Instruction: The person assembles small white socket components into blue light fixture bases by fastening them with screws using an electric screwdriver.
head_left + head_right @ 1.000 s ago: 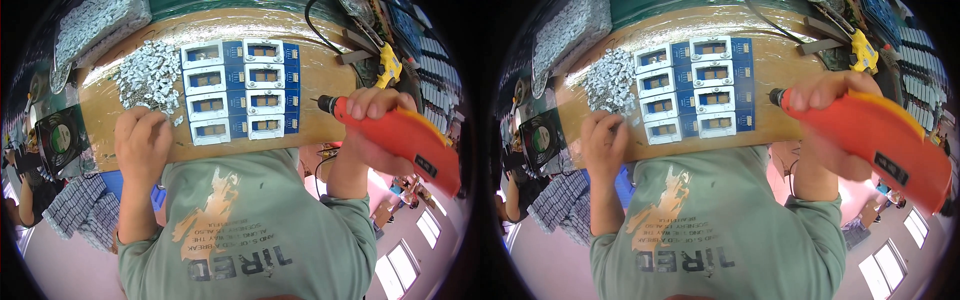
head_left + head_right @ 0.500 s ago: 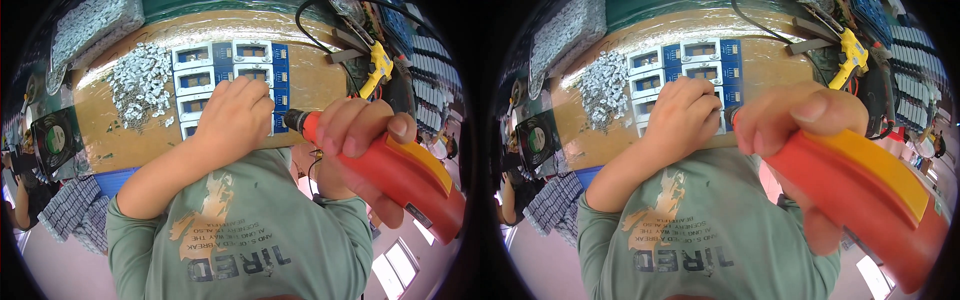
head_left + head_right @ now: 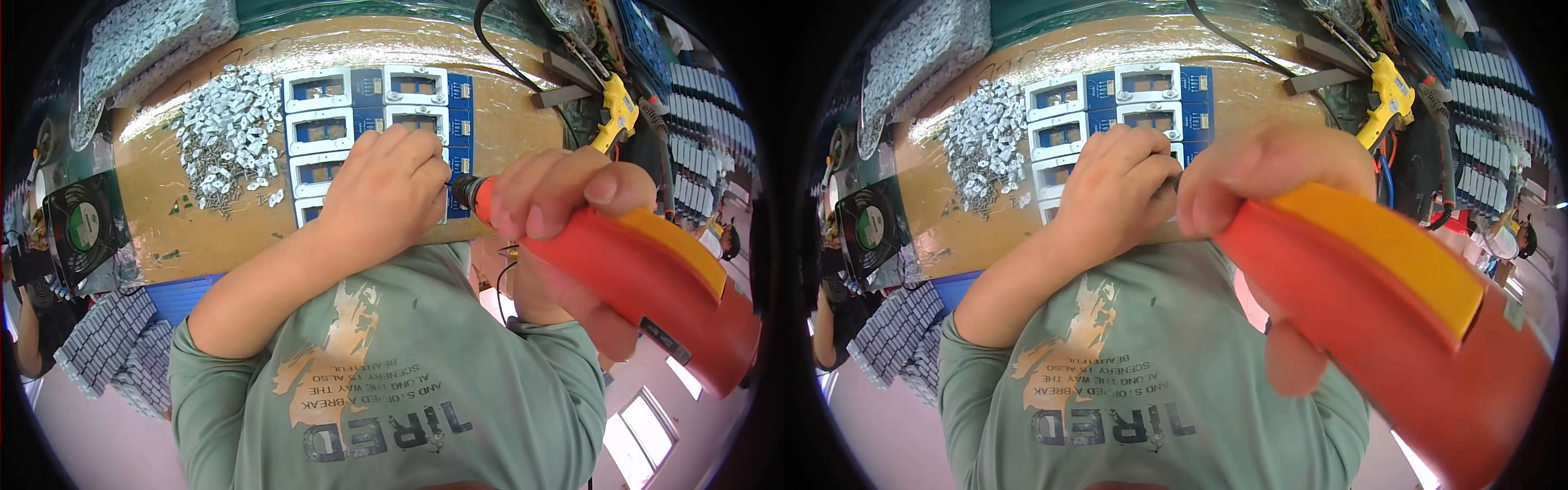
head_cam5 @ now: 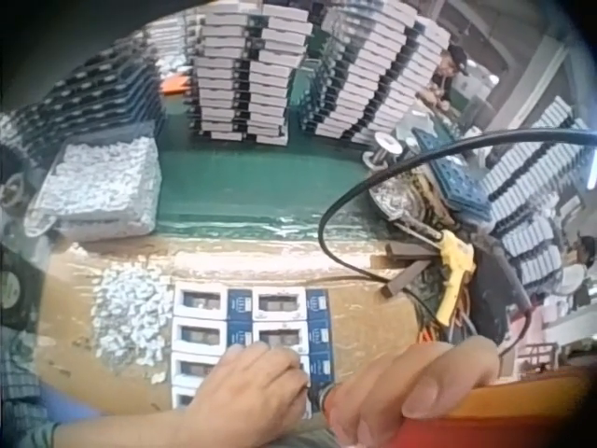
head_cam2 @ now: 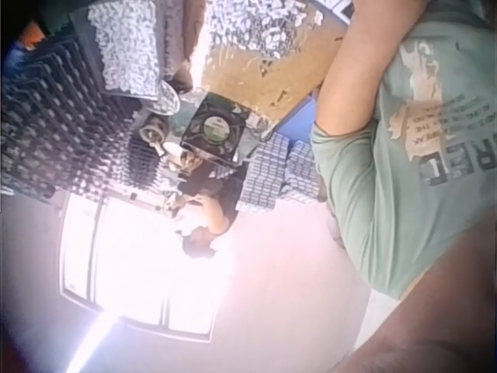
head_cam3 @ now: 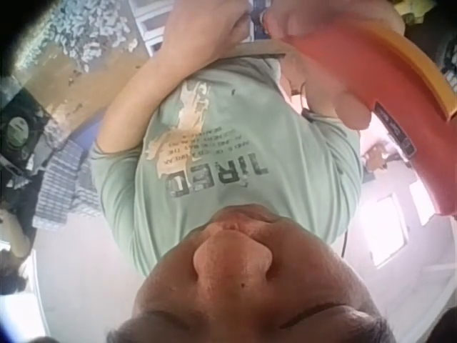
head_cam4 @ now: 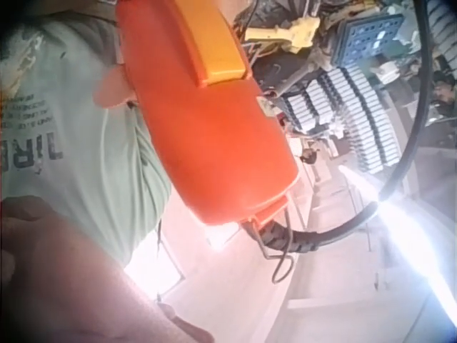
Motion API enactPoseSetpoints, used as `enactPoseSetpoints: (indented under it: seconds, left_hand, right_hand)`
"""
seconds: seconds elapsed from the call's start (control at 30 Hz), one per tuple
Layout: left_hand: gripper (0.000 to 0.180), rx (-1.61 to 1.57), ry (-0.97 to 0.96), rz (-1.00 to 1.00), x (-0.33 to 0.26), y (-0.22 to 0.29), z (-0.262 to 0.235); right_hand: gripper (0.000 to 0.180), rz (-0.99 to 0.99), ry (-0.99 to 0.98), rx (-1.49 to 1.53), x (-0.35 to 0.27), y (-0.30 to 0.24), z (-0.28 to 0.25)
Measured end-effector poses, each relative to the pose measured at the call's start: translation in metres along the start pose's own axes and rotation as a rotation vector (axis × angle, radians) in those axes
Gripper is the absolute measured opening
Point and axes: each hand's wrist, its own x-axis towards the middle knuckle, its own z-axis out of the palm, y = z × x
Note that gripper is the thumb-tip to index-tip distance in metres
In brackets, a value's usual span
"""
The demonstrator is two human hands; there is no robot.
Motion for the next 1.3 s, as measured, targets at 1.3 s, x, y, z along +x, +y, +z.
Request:
enactPoseSetpoints:
  seconds: [1.3]
  left_hand:
    - [0.014,0.302,0.152,-0.447,-0.104,-0.031,-0.103]
  right_hand:
    - [0.099,-0.169,0.287,-0.050,-0.025,0.023,-0.051]
